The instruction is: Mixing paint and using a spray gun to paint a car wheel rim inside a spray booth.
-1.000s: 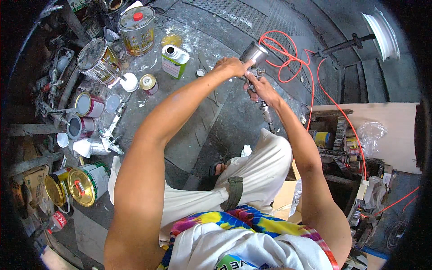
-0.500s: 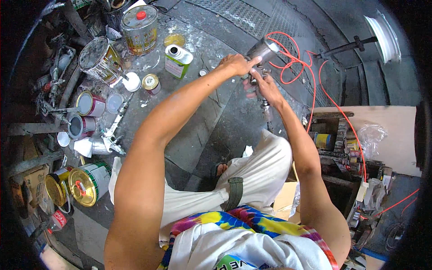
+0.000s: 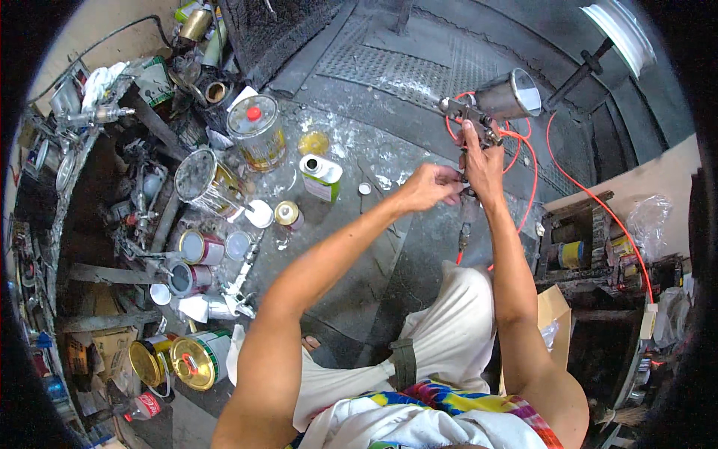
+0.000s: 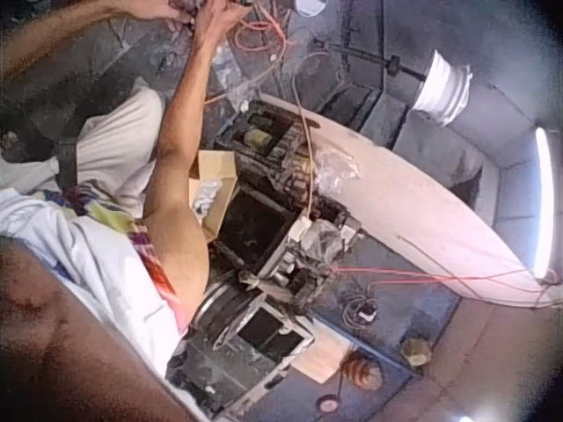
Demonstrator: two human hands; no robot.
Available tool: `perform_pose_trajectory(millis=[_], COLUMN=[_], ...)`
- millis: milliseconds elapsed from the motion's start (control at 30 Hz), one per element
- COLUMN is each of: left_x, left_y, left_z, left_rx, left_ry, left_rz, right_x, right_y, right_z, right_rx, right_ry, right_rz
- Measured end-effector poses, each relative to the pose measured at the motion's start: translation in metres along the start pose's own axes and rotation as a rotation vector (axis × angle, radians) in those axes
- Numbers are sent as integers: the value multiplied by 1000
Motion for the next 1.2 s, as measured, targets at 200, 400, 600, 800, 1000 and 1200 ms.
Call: perform_pose_trajectory(millis=[200,400,600,800,1000,1200], left_x=[-1,-1,-1,1,9,7], left_y=[1,4,2,1,-101,-104], left_z=[-6,-9,-11,-7,-28,-37], left_rx=[-86,46,20,16,309,653], left_ry=[21,125,151,128,102,-88], left_rz=[-51,-64,-90,-81,-577,-466], right_x=[0,1,-2,0,-1,-15], right_y=[0,-2,0,-2,19,38], right_z=[15,11,22,11,-2,-36], right_rx=[72,0,74,48,49,-60], right_ry=[45,96,22,55,50,120], right_rz=[-36,-2,-41,-44,149,372])
Point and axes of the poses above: each hand's wrist, its own x-axis towards the middle knuckle, its own y-axis out of the palm, z = x × y, the point moved 7 cm from there along x, towards the middle knuckle, and after that the axes turned 7 degrees about -x, right-handed, at the moved point
